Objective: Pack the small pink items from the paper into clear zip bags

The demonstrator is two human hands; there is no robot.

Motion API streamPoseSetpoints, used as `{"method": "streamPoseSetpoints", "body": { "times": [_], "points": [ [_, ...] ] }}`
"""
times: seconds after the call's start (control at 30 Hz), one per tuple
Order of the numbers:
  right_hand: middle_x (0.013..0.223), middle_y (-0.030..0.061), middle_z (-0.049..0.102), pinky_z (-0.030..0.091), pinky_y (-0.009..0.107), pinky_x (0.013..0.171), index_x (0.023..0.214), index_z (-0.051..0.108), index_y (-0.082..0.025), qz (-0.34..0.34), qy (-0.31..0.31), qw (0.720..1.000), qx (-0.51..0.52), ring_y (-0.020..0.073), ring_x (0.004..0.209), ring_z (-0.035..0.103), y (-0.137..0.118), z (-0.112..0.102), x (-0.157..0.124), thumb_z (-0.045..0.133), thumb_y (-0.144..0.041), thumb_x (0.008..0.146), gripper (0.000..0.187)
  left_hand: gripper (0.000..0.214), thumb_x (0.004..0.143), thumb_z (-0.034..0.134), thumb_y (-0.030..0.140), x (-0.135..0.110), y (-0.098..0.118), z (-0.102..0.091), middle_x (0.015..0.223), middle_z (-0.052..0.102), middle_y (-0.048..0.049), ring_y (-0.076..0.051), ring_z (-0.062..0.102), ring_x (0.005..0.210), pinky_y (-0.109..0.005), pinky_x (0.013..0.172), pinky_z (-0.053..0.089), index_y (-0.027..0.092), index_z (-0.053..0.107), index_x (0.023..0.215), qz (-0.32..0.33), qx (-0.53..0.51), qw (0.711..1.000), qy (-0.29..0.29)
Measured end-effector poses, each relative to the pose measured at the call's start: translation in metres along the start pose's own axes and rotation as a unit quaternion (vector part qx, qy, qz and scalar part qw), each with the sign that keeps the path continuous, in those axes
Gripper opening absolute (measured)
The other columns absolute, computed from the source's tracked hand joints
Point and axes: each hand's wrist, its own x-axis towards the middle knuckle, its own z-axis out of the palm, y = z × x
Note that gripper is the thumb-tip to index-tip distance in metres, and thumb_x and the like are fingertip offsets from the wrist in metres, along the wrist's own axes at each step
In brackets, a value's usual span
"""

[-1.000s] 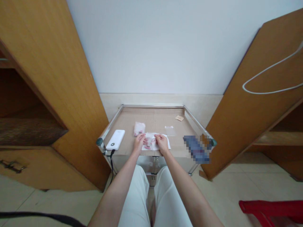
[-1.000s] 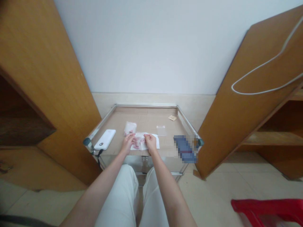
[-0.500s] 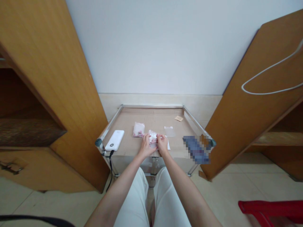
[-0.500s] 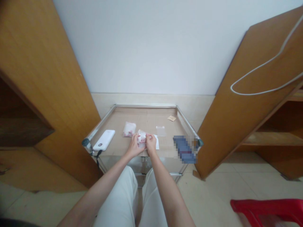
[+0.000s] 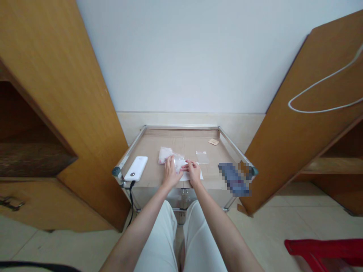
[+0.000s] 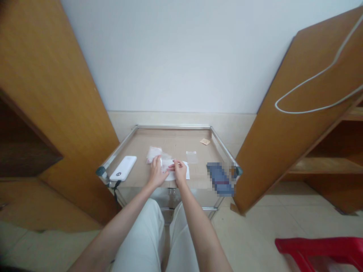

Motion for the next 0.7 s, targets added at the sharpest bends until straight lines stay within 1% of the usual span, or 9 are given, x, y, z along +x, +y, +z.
{"method": "streamPoseSetpoints", "body": {
  "times": [0.17, 0.3, 0.33, 0.47, 0.6, 0.7],
  "points": [
    [0.049, -0.0005, 0.059, 0.042, 0.023, 0.041, 0.070, 0.052, -0.015, 0.004, -0.006, 1.000, 0.017, 0.0138, 0.039, 0.056, 0.000, 0.000, 0.000, 0.053, -0.041, 0.064, 0.027, 0.074, 0.060, 0.054, 0.021, 0.034, -0.005, -0.017, 0.127, 0.030, -0.0188, -0.028, 0.027, 0.119, -0.041, 0.096, 0.026, 0.007, 0.021, 0.125, -0.061, 0.056, 0.995, 0.046],
    [0.049, -0.0005, 0.059, 0.040, 0.021, 0.038, 0.070, 0.052, -0.015, 0.003, -0.006, 1.000, 0.015, 0.0130, 0.038, 0.055, -0.001, 0.000, 0.000, 0.054, -0.039, 0.063, 0.025, 0.068, 0.064, 0.050, 0.023, 0.060, -0.012, -0.021, 0.127, 0.031, -0.0202, -0.028, 0.029, 0.118, -0.039, 0.096, 0.027, 0.004, 0.025, 0.124, -0.104, 0.099, 0.988, 0.057],
    [0.050, -0.0004, 0.059, 0.039, 0.021, 0.038, 0.069, 0.052, -0.015, 0.003, -0.007, 1.000, 0.014, 0.0128, 0.038, 0.055, -0.001, 0.000, 0.000, 0.054, -0.038, 0.063, 0.025, 0.067, 0.064, 0.050, 0.024, 0.065, -0.014, -0.021, 0.127, 0.031, -0.0205, -0.029, 0.030, 0.117, -0.039, 0.095, 0.027, 0.003, 0.026, 0.123, -0.115, 0.108, 0.986, 0.052],
    [0.049, -0.0009, 0.059, 0.039, 0.021, 0.038, 0.068, 0.052, -0.015, 0.002, -0.009, 1.000, 0.010, 0.0119, 0.036, 0.053, -0.001, 0.001, 0.001, 0.053, -0.037, 0.064, 0.023, 0.066, 0.065, 0.049, 0.026, 0.075, -0.017, -0.018, 0.128, 0.033, -0.0197, -0.030, 0.032, 0.116, -0.038, 0.094, 0.029, 0.004, 0.027, 0.124, -0.148, 0.135, 0.980, 0.000],
    [0.049, -0.0013, 0.058, 0.039, 0.020, 0.037, 0.068, 0.053, -0.015, 0.001, -0.018, 1.000, -0.004, 0.0118, 0.036, 0.053, 0.000, 0.000, 0.001, 0.053, -0.037, 0.064, 0.023, 0.066, 0.065, 0.047, 0.025, 0.077, -0.018, -0.016, 0.129, 0.032, -0.0208, -0.030, 0.030, 0.117, -0.039, 0.094, 0.027, 0.003, 0.027, 0.124, -0.177, 0.157, 0.970, -0.060],
    [0.049, -0.0010, 0.058, 0.039, 0.020, 0.036, 0.068, 0.053, -0.015, -0.004, -0.020, 1.000, -0.017, 0.0113, 0.035, 0.052, 0.000, 0.000, 0.002, 0.052, -0.039, 0.064, 0.024, 0.067, 0.065, 0.047, 0.028, 0.075, -0.019, -0.016, 0.130, 0.029, -0.0226, -0.031, 0.024, 0.121, -0.043, 0.096, 0.023, 0.002, 0.027, 0.124, -0.199, 0.179, 0.959, -0.095]
  ]
}}
